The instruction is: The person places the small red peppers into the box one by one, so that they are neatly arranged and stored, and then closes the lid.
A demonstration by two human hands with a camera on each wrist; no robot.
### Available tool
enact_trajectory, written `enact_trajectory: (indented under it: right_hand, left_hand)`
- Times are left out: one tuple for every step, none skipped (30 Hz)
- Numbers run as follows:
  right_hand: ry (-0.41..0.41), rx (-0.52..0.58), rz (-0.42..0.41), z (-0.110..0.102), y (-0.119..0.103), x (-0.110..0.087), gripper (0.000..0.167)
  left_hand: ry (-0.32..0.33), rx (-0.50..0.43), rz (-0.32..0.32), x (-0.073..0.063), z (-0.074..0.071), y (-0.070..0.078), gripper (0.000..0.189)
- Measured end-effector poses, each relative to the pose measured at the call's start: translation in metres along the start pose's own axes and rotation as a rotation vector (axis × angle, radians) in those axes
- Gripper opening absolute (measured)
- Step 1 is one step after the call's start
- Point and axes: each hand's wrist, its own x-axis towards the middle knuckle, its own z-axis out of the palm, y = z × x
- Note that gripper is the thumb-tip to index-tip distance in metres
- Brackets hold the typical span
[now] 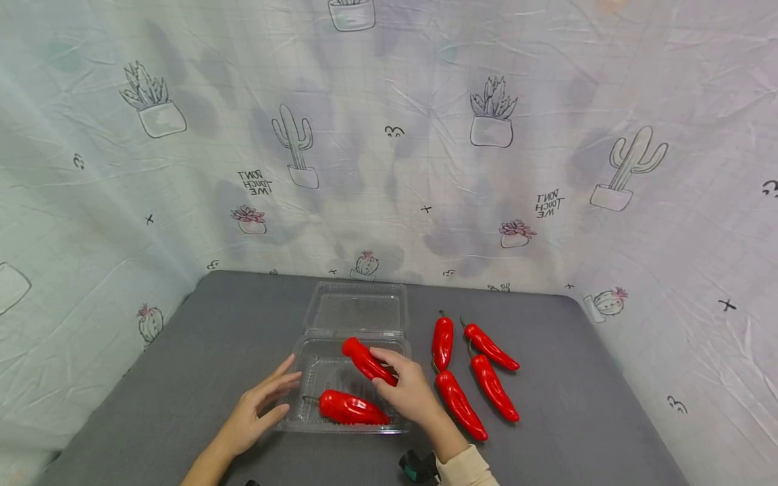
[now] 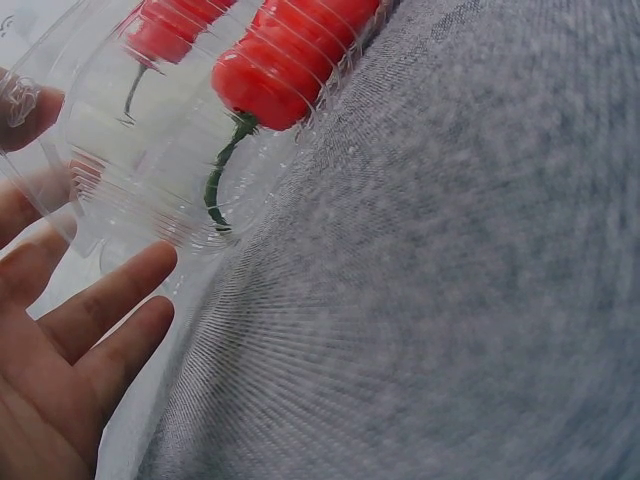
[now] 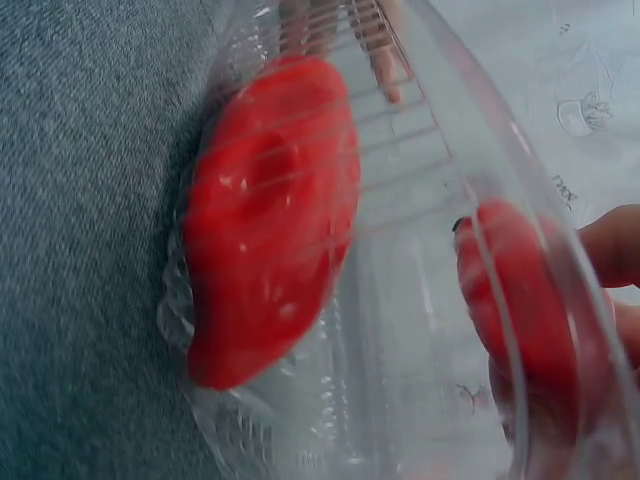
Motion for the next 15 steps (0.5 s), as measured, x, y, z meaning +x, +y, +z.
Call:
enact_trajectory:
  right_hand:
    - [-0.005, -0.008, 0.0, 0.0001, -0.0059, -0.0001, 0.047]
    - [-0.006, -0.013, -0.003, 0.0011, -0.0067, 0.0002, 0.047]
    - [-0.008, -0.016, -0.007, 0.0019, -0.0074, 0.0005, 0.047]
    - [-0.012, -0.014, -0.008, 0.0027, -0.0078, 0.001, 0.047]
    - [-0.018, -0.016, -0.009, 0.0034, -0.0082, 0.0015, 0.046]
    - [-0.023, -0.017, -0.013, 0.0039, -0.0077, 0.0019, 0.046]
    - [-0.025, -0.016, -0.016, 0.0051, -0.0041, 0.0026, 0.046]
    - [-0.029, -0.013, -0.02, 0.0065, 0.0008, 0.0034, 0.046]
    - [-0.038, -0.013, -0.021, 0.0069, 0.0005, 0.004, 0.046]
    - [-0.046, -0.018, -0.021, 0.0074, 0.0001, 0.0046, 0.046]
    - [-0.052, -0.023, -0.019, 0.0079, -0.0008, 0.0052, 0.046]
    - [-0.06, -0.026, -0.02, 0.0083, -0.0016, 0.0058, 0.046]
    - [-0.068, -0.027, -0.019, 0.0086, -0.0023, 0.0064, 0.046]
    - [-0.076, -0.031, -0.02, 0.009, -0.0028, 0.0068, 0.046]
    - [-0.085, -0.032, -0.017, 0.0094, -0.0032, 0.0074, 0.046]
  left_hand:
    - [0.0, -0.003, -0.009, -0.0001, -0.0001, 0.0001, 0.048]
    - [0.0, -0.002, -0.01, -0.0002, 0.0, 0.0, 0.048]
    - [0.0, -0.002, -0.01, -0.0003, 0.0001, 0.0001, 0.048]
    - [0.0, -0.002, -0.009, -0.0004, 0.0001, -0.0003, 0.048]
    - [0.001, 0.001, 0.002, -0.0004, 0.0001, -0.0009, 0.048]
    - [0.001, 0.002, 0.011, -0.0004, 0.0002, -0.0015, 0.048]
    - [0.001, 0.001, 0.017, -0.0003, 0.0004, -0.0018, 0.048]
    - [0.002, 0.002, 0.025, -0.0002, 0.0005, -0.0022, 0.048]
    - [0.001, 0.003, 0.036, 0.0001, 0.0004, -0.0025, 0.048]
    - [0.002, 0.003, 0.041, 0.0001, 0.0003, -0.0027, 0.048]
    - [0.002, 0.008, 0.048, 0.0002, 0.0003, -0.003, 0.048]
    - [0.001, 0.004, 0.041, 0.0003, 0.0003, -0.0026, 0.048]
    - [0.001, 0.001, 0.035, 0.0002, 0.0002, -0.0022, 0.048]
    - [0.0, -0.001, 0.032, 0.0001, 0.0002, -0.0021, 0.048]
    - [0.0, -0.004, 0.026, -0.0001, 0.0002, -0.0019, 0.048]
